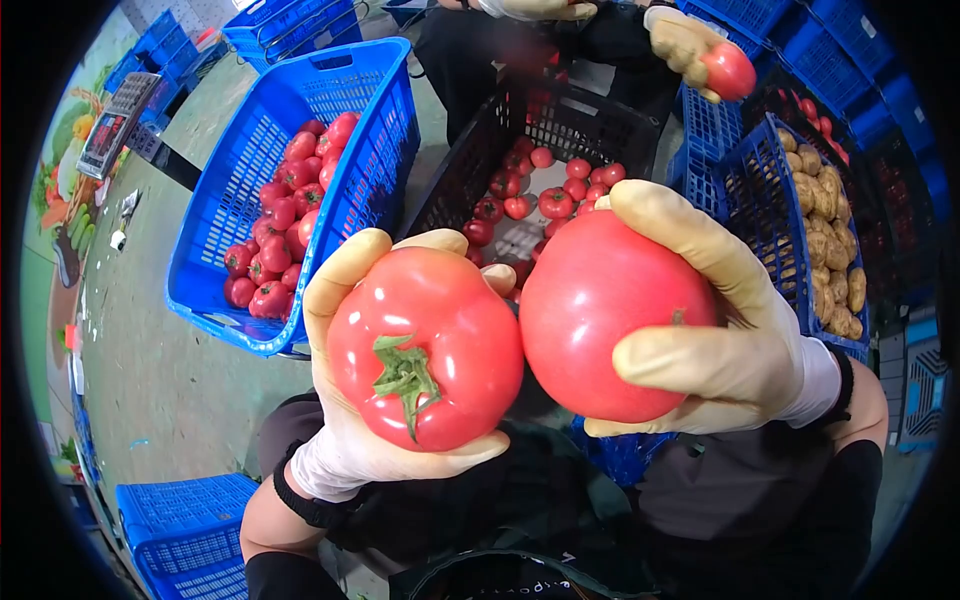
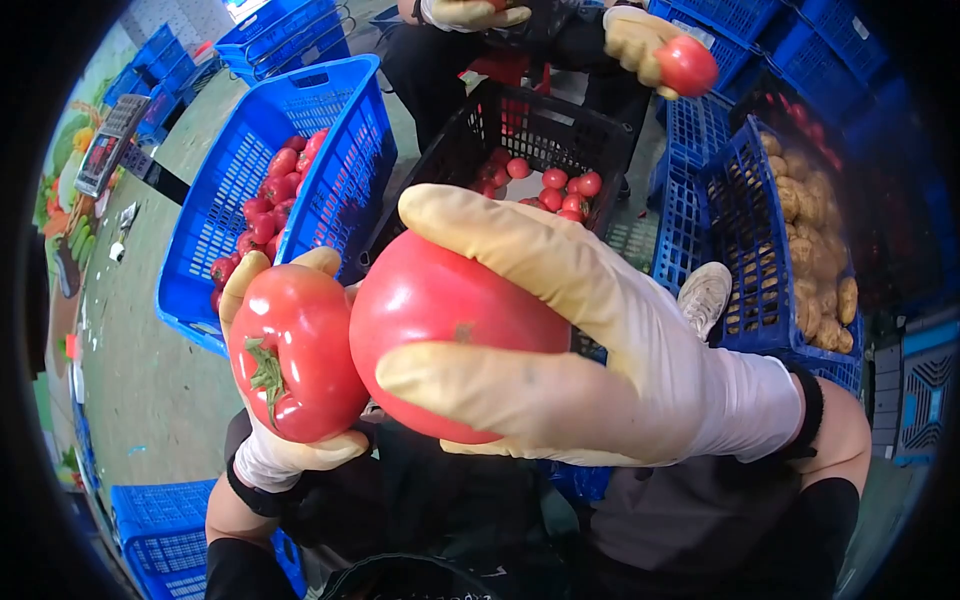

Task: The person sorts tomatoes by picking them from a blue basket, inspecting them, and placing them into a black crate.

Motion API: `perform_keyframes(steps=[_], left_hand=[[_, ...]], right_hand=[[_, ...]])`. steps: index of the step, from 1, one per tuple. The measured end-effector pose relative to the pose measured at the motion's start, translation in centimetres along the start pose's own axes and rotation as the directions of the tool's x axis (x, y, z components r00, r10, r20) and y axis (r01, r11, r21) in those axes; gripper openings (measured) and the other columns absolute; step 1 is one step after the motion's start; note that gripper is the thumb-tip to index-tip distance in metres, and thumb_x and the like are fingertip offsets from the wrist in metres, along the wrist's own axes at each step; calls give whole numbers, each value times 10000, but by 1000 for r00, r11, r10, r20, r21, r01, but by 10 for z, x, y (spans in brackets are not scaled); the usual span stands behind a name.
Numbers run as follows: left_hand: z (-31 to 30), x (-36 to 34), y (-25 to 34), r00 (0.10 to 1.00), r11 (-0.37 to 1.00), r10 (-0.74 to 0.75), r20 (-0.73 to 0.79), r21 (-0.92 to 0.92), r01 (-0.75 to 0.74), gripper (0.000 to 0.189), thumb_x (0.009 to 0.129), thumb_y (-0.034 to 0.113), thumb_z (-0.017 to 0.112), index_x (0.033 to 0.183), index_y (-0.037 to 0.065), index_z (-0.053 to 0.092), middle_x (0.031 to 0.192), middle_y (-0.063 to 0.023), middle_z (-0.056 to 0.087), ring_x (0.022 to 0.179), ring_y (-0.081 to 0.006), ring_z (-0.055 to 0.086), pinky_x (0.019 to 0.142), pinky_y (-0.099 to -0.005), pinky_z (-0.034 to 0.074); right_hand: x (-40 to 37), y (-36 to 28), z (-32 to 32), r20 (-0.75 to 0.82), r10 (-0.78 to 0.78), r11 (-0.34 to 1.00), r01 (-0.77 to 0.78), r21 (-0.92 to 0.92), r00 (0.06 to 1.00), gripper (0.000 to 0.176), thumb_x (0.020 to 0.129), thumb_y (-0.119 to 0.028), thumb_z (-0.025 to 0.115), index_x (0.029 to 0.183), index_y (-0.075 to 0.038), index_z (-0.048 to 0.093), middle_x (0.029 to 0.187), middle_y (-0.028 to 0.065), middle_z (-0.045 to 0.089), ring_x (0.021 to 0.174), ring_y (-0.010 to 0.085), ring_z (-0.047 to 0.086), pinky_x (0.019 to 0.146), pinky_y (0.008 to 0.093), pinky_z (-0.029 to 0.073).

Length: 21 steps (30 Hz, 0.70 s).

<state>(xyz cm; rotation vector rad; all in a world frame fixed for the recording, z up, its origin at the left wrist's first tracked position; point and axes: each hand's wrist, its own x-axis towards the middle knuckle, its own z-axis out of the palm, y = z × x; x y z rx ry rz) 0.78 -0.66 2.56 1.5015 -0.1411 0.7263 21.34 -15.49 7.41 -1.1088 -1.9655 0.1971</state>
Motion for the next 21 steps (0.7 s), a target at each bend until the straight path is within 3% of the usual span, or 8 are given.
perform_keyframes(steps=[1, 10, 14, 17, 21], left_hand=[[0, 0, 0, 1000, 1000, 0, 0, 0, 0, 1138, 551, 55, 876, 1402, 181, 131, 1366, -177, 336, 1193, -323, 477, 980, -474, 425], [1, 0, 2, 1000, 999, 7, 18, 33, -8, 1124, 559, 64, 874, 1398, 183, 135, 1371, -181, 331, 1193, -322, 478, 980, -472, 423], [2, -2, -1, 1000, 1000, -2, -14, 6, 2, 1120, 561, 59, 870, 1397, 180, 135, 1370, -182, 330, 1197, -324, 475, 981, -473, 422], [2, -2, -6, 999, 1000, 27, -31, -6, -27, 1109, 564, 52, 866, 1395, 175, 141, 1369, -184, 329, 1200, -325, 473, 982, -473, 422], [6, -3, -7, 997, 999, 35, -69, -25, -36, 1073, 572, 31, 857, 1384, 154, 166, 1366, -185, 334, 1211, -323, 465, 991, -473, 412]], right_hand=[[-2, 3, 0, 29, -75, 997, 75, -1, 997, 729, 610, -99, 848, 1216, -83, 443, 1371, 315, 280, 1241, 478, 368, 936, 537, 438], [-4, 3, 2, -52, -40, 986, 48, 157, 998, 521, 642, -60, 820, 1078, -75, 534, 1397, 318, 239, 1231, 467, 389, 900, 478, 484], [-1, 0, 1, -19, -29, 999, 29, 15, 999, 494, 630, -95, 838, 1022, -69, 539, 1380, 337, 269, 1222, 469, 402, 901, 476, 479], [2, -2, 4, -77, 21, 999, -24, -30, 997, 535, 608, -109, 852, 1048, -74, 550, 1351, 338, 322, 1185, 454, 452, 886, 457, 491], [2, -6, 1, -10, 120, 988, -120, -98, 993, 714, 572, -130, 866, 1184, -46, 509, 1339, 300, 373, 1150, 390, 512, 874, 408, 501]])
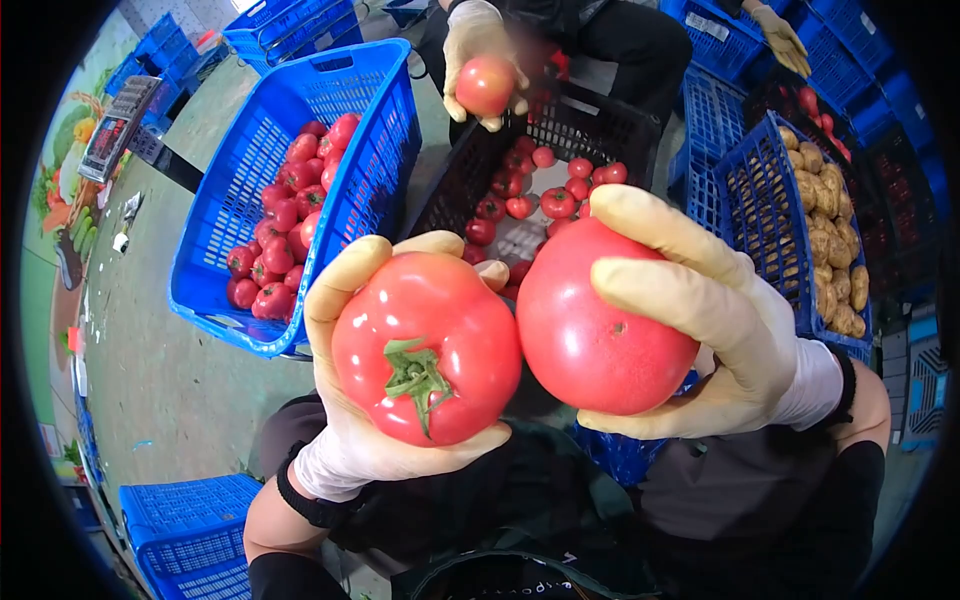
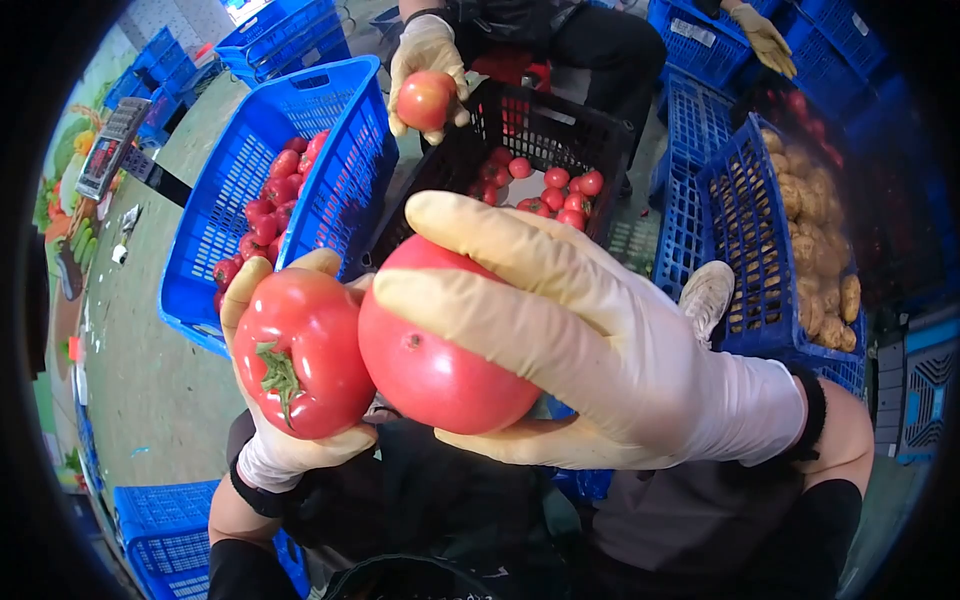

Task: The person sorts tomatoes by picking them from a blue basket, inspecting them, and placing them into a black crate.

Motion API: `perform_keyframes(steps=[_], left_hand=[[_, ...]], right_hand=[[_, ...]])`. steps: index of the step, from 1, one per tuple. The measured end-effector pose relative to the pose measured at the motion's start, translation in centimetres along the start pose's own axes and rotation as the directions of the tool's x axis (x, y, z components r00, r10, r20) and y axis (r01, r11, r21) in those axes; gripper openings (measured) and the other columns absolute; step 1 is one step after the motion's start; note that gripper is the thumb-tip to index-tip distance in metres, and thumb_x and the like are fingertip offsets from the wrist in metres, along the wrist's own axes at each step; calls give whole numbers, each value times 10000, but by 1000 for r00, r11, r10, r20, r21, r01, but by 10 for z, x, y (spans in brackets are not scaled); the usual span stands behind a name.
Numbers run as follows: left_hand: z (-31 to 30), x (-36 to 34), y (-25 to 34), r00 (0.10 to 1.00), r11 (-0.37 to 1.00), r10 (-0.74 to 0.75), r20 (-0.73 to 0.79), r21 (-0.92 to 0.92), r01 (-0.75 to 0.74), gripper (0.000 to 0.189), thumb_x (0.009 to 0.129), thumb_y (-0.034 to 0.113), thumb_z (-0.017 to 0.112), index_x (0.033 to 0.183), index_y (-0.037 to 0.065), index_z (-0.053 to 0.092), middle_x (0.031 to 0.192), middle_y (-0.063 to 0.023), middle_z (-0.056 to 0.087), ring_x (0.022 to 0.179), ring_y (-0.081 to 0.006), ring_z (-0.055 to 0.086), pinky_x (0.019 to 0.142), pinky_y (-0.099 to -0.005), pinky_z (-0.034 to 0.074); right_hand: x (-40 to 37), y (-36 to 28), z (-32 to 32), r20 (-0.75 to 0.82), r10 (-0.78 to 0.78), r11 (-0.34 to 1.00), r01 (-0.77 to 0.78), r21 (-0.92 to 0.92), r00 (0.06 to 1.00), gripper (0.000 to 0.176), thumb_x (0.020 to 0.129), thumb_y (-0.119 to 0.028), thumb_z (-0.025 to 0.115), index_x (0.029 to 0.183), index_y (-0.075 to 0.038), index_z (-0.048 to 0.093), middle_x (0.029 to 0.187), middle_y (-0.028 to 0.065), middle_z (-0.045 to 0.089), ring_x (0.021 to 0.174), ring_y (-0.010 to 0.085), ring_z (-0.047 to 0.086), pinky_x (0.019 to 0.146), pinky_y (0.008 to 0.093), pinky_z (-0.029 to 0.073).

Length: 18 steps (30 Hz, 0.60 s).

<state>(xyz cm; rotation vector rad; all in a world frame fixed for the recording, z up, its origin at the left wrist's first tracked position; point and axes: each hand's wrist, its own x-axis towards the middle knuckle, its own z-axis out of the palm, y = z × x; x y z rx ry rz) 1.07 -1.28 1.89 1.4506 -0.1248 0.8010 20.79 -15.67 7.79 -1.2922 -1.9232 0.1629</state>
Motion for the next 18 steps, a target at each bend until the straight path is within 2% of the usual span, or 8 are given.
perform_keyframes(steps=[2, 8, 11, 13, 14, 15, 17, 18], left_hand=[[2, 0, 0, 1000, 1000, -10, 4, -11, 10, 1059, 577, 18, 850, 1380, 147, 173, 1366, -181, 337, 1217, -321, 459, 996, -472, 407], [3, 0, 4, 984, 973, -177, -32, -156, 170, 1054, 574, -27, 831, 1381, 112, 168, 1363, -151, 360, 1245, -296, 437, 1017, -441, 389], [5, 0, 8, 925, 919, -370, -87, -176, 352, 1037, 594, 139, 860, 1388, 88, 194, 1386, -148, 347, 1261, -301, 417, 1038, -455, 362], [9, 1, 6, 833, 719, -548, -78, -553, 421, 1054, 589, 345, 857, 1392, 70, 233, 1425, -151, 310, 1278, -317, 394, 1054, -474, 333], [9, 4, 5, 834, 696, -551, -39, -573, 433, 1081, 572, 560, 799, 1389, 91, 269, 1456, -152, 269, 1297, -345, 361, 1054, -512, 311], [11, 3, 6, 834, 697, -550, -41, -573, 431, 1081, 572, 560, 799, 1389, 91, 269, 1456, -152, 269, 1297, -345, 361, 1054, -512, 311], [13, 2, 9, 810, 482, -576, 113, -753, 448, 1134, 542, 682, 741, 1401, 119, 259, 1468, -142, 246, 1318, -368, 316, 1040, -555, 306], [15, 1, 10, 801, 521, -590, 102, -710, 474, 1151, 526, 775, 665, 1398, 135, 269, 1466, -124, 245, 1327, -378, 289, 1018, -608, 297]], right_hand=[[4, -5, -5, 23, 44, 998, -43, -52, 999, 814, 556, -143, 871, 1254, -34, 467, 1339, 266, 394, 1140, 355, 531, 874, 390, 498], [-3, 5, 1, -16, 1, 999, 0, 51, 1000, 711, 568, -127, 877, 1166, -73, 495, 1332, 291, 389, 1165, 370, 510, 901, 394, 479], [-6, 9, 7, -58, 12, 989, -3, 150, 998, 686, 559, -102, 882, 1128, -83, 499, 1339, 301, 374, 1180, 380, 495, 909, 406, 472], [-6, 8, 8, -83, 10, 979, 7, 204, 997, 683, 555, -92, 884, 1117, -89, 496, 1341, 306, 369, 1186, 387, 488, 913, 414, 468], [-5, 6, 8, -33, -2, 981, 8, 192, 999, 693, 554, -90, 885, 1122, -95, 489, 1339, 310, 368, 1188, 391, 485, 915, 421, 464], [-4, 5, 8, 16, -14, 984, 11, 179, 1000, 703, 554, -87, 886, 1128, -102, 481, 1338, 315, 366, 1189, 395, 481, 917, 428, 461], [-2, 5, 16, -2, -32, 982, 32, 188, 999, 665, 560, -98, 882, 1090, -108, 480, 1332, 322, 371, 1185, 416, 479, 943, 454, 435], [-1, 5, 21, -31, -56, 984, 61, 170, 998, 621, 586, -113, 863, 1080, -118, 487, 1324, 292, 395, 1148, 410, 501, 936, 439, 437]])
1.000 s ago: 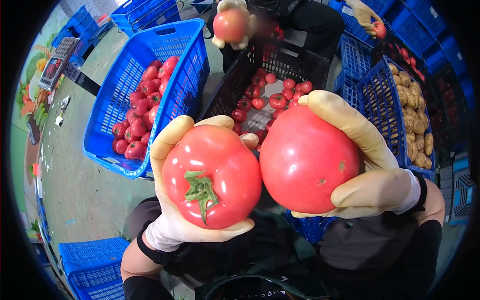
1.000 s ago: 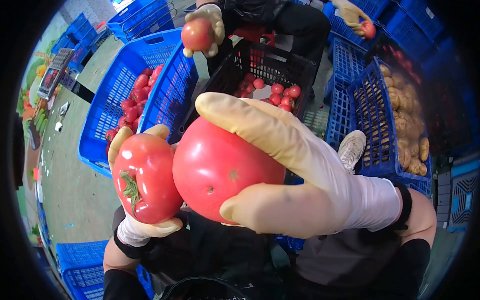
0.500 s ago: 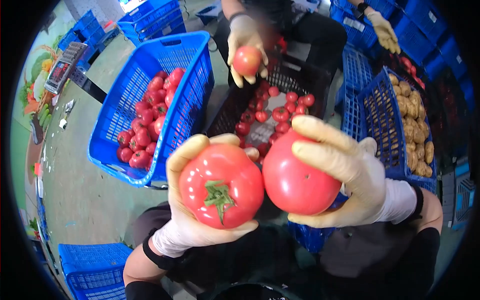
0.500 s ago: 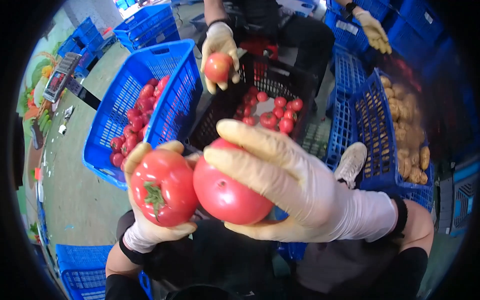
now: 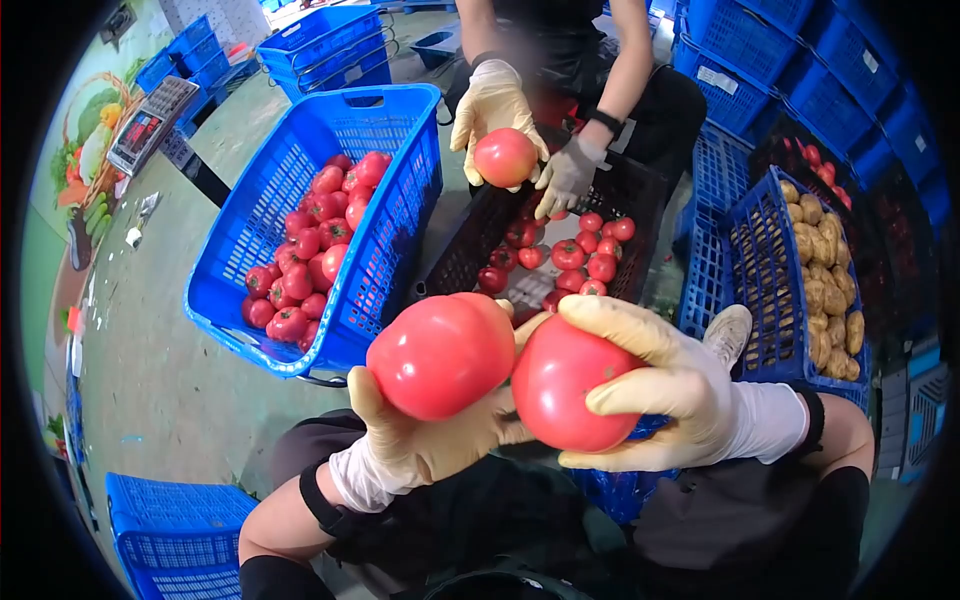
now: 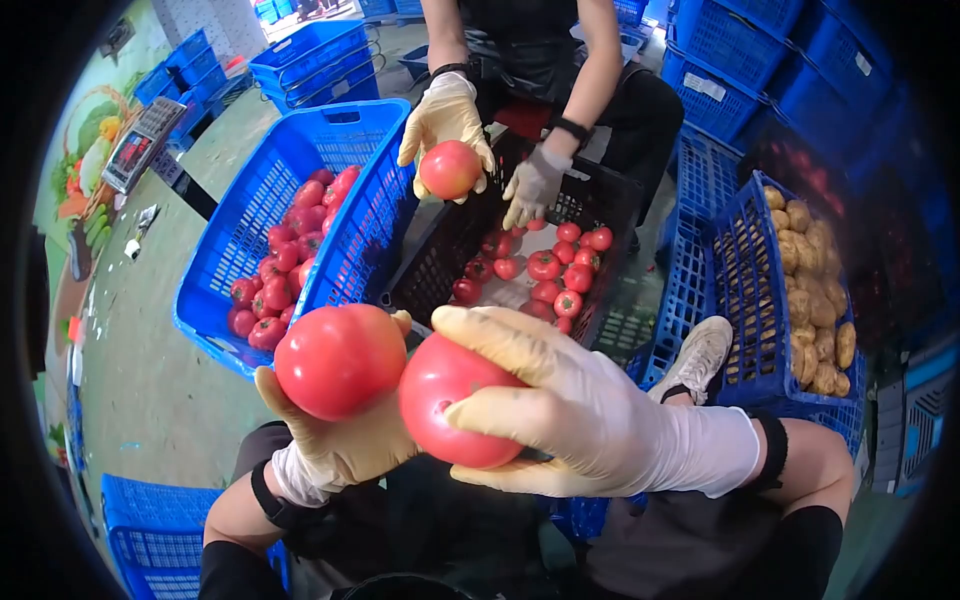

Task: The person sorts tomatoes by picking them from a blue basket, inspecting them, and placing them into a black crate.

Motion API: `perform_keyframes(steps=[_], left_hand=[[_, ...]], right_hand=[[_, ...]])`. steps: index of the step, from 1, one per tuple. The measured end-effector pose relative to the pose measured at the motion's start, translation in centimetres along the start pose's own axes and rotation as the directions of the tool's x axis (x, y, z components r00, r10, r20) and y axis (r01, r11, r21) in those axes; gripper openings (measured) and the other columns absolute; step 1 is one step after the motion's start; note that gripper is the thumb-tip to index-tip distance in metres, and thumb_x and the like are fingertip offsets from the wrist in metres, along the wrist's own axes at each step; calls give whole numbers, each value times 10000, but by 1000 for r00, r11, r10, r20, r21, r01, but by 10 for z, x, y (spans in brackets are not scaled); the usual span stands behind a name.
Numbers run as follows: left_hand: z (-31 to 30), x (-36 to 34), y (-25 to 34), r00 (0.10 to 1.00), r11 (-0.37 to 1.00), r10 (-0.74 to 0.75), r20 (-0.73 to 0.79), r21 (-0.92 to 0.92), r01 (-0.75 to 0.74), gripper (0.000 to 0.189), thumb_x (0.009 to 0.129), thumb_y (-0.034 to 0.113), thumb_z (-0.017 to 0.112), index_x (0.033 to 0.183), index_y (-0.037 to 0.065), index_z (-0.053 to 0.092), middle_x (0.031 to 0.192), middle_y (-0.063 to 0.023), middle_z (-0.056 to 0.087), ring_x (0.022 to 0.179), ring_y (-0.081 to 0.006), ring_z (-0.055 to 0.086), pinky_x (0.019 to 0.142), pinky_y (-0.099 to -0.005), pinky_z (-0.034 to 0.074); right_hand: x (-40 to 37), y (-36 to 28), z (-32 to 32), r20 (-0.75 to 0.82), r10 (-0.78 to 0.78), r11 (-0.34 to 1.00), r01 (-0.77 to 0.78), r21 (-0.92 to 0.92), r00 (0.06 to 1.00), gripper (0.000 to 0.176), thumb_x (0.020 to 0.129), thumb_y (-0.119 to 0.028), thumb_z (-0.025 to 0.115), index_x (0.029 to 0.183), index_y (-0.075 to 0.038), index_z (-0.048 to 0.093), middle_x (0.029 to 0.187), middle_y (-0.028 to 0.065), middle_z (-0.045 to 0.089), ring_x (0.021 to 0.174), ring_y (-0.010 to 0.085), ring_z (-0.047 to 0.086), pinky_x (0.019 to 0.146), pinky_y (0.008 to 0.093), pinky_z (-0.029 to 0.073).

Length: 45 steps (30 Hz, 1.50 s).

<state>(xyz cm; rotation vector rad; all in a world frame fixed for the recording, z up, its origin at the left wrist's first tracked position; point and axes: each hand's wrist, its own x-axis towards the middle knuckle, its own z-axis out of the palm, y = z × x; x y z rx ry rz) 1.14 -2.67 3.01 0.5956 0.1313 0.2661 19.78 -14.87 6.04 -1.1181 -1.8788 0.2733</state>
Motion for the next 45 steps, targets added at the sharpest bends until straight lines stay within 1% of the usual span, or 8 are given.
perform_keyframes(steps=[6, 17, 21, 25, 31, 35, 41, 45], left_hand=[[-14, -4, -6, 985, 972, 8, 170, -233, 33, 1127, 554, 827, 583, 1388, 128, 288, 1428, -90, 305, 1318, -355, 301, 978, -651, 311], [-16, 0, 1, 1000, 933, 3, 20, -359, 4, 1029, 602, 824, 544, 1355, 149, 356, 1400, -107, 352, 1292, -377, 335, 990, -619, 323], [-10, -8, 10, 996, 982, 4, -85, -190, -20, 1032, 590, 813, 571, 1360, 162, 353, 1400, -106, 350, 1288, -395, 333, 977, -610, 341], [-1, -11, 13, 996, 899, 77, 49, -435, -48, 1076, 574, 855, 512, 1296, 62, 427, 1371, -150, 397, 1268, -370, 378, 978, -655, 291], [11, -12, 14, 931, 860, 88, -353, -445, -250, 974, 630, 855, 429, 1306, 155, 434, 1348, -178, 393, 1236, -409, 368, 938, -649, 339], [-6, -6, 7, 978, 949, 204, 46, -253, -186, 832, 735, 711, 505, 1289, 91, 470, 1377, -159, 410, 1283, -361, 368, 1028, -612, 264], [8, -6, 4, 955, 939, 208, -210, -232, -256, 813, 721, 695, 546, 1270, 99, 484, 1348, -137, 450, 1268, -338, 393, 1023, -598, 285], [4, -3, 8, 991, 942, 133, -20, -307, -133, 770, 736, 677, 546, 1261, 116, 492, 1319, -128, 474, 1252, -324, 411, 1029, -564, 302]], right_hand=[[1, 4, 17, 29, -49, 991, 52, -120, 998, 536, 627, -170, 839, 1024, -86, 488, 1269, 189, 499, 1065, 410, 549, 828, 420, 467], [14, 8, 13, 50, 191, 980, -188, -65, 980, 626, 656, -220, 821, 1154, 7, 514, 1179, 202, 543, 1091, 326, 557, 931, 373, 445], [24, 6, 9, 57, 148, 981, -139, -138, 987, 794, 548, -187, 877, 1200, 37, 483, 1195, 205, 544, 1099, 303, 563, 949, 370, 435], [19, 2, 4, -8, 126, 991, -126, -31, 992, 784, 513, -139, 891, 1162, 9, 476, 1241, 253, 491, 1097, 323, 566, 931, 357, 450], [24, -9, 0, 86, -17, 982, 33, -188, 996, 601, 568, -67, 840, 1100, -135, 570, 1325, 312, 379, 1125, 440, 524, 929, 432, 455], [15, -4, -2, 120, -19, 990, 36, -137, 993, 573, 596, -46, 828, 1096, -160, 574, 1366, 335, 309, 1247, 465, 390, 992, 512, 377], [17, 0, 0, 99, 8, 1000, -6, -13, 995, 616, 624, -30, 824, 1143, -90, 499, 1354, 331, 324, 1253, 463, 381, 1000, 512, 367], [15, 2, 5, 39, 121, 992, -122, 12, 992, 666, 602, -27, 839, 1148, -46, 459, 1353, 317, 337, 1206, 437, 447, 980, 496, 396]])
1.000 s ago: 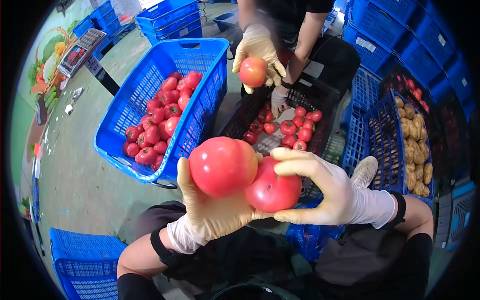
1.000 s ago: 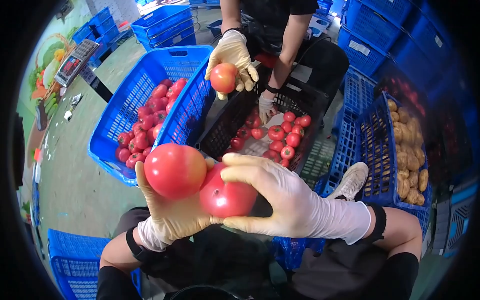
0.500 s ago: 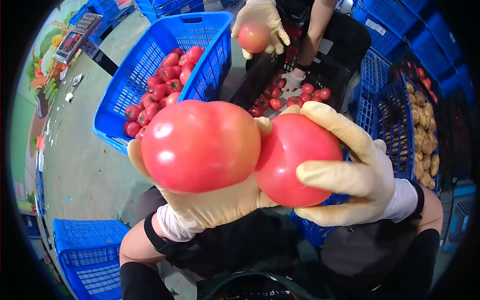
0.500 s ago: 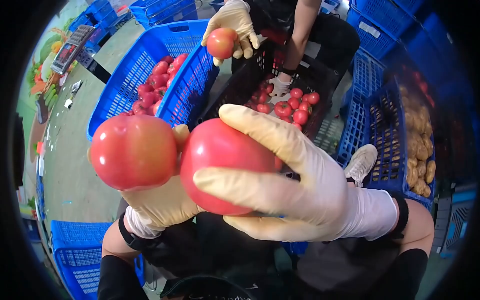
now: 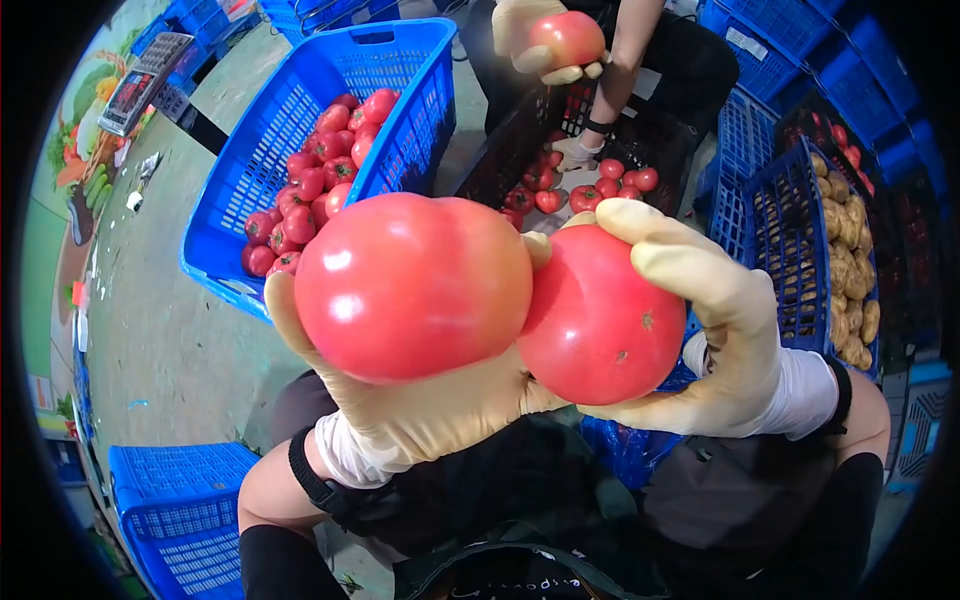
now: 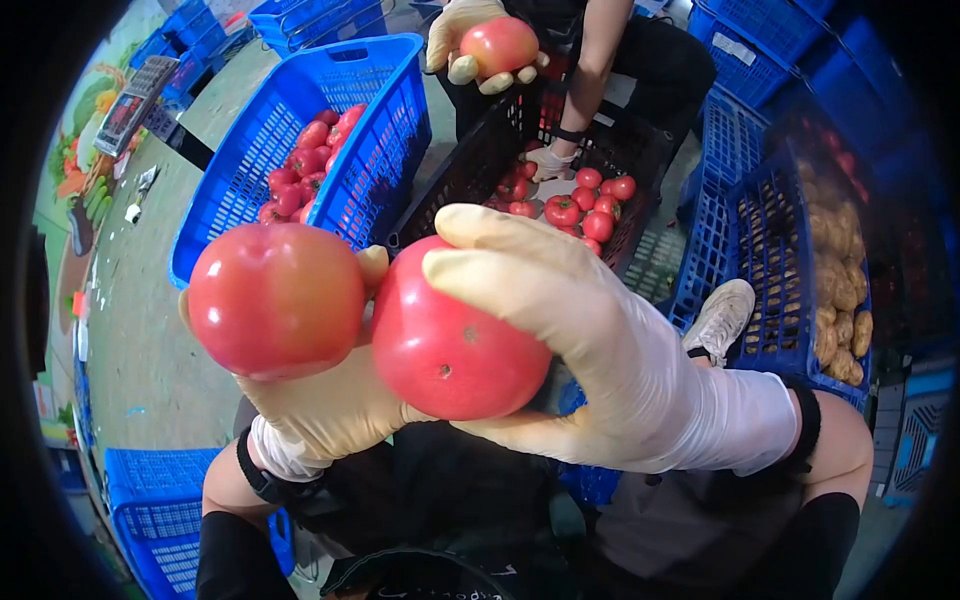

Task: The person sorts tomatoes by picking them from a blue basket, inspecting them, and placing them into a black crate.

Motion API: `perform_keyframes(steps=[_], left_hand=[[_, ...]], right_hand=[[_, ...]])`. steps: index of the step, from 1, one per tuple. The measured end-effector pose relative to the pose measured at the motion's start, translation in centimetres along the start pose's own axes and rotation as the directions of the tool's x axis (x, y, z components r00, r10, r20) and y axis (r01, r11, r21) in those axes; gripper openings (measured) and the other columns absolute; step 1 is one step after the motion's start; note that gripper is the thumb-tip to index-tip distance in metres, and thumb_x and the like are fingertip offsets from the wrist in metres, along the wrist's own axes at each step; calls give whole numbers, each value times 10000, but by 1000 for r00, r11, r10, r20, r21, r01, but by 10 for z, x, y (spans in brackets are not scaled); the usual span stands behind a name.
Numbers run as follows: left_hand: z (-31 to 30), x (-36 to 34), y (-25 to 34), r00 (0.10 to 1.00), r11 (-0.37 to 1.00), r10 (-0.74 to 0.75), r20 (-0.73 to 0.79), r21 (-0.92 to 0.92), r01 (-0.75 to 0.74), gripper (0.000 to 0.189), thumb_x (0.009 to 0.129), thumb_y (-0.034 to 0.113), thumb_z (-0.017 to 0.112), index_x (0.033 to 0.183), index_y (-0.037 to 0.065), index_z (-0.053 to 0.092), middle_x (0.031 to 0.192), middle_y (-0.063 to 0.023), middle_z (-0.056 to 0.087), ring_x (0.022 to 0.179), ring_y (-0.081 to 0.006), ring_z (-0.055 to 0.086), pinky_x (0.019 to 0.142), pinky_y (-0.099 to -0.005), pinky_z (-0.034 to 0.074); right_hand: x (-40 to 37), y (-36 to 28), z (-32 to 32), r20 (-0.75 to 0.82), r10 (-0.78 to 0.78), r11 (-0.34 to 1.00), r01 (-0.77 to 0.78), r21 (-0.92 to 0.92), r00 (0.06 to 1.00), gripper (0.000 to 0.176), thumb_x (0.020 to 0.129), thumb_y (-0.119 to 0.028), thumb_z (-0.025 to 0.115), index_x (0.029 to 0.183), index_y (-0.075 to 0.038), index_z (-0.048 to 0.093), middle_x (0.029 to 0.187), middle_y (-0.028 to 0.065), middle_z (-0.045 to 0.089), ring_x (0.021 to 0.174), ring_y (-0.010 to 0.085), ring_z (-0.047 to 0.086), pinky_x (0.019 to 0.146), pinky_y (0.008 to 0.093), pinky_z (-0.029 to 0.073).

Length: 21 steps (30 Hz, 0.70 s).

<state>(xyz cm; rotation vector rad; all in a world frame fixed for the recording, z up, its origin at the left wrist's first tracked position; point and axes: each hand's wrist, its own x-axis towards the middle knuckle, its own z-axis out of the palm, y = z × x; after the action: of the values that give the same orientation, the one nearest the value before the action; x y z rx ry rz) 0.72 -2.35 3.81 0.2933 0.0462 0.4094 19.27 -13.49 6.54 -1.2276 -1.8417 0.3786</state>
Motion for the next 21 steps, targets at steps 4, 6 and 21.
perform_keyframes(steps=[4, 6, 21], left_hand=[[6, 1, 3, 994, 906, -7, 113, -419, 54, 1092, 542, 908, 428, 1321, 142, 404, 1361, -152, 373, 1267, -405, 343, 936, -660, 341], [6, 1, 3, 995, 924, -38, 92, -375, 70, 1105, 538, 906, 442, 1330, 138, 392, 1370, -150, 361, 1270, -401, 342, 932, -661, 347], [2, 0, -8, 998, 999, 12, -54, 32, -10, 1140, 490, 881, 550, 1252, 37, 465, 1364, -189, 386, 1267, -414, 356, 1006, -627, 291]], right_hand=[[-1, -3, -6, 23, -25, 999, 26, -39, 999, 733, 545, -69, 877, 1148, -45, 460, 1330, 322, 365, 1149, 423, 501, 931, 463, 440], [0, -3, -8, 39, -128, 985, 132, -111, 991, 669, 540, -104, 883, 1090, -67, 503, 1299, 349, 382, 1144, 440, 498, 920, 460, 444], [-6, 0, 3, -15, -38, 999, 38, 3, 999, 442, 598, -17, 826, 909, -87, 520, 1382, 329, 289, 1180, 510, 441, 941, 486, 412]])
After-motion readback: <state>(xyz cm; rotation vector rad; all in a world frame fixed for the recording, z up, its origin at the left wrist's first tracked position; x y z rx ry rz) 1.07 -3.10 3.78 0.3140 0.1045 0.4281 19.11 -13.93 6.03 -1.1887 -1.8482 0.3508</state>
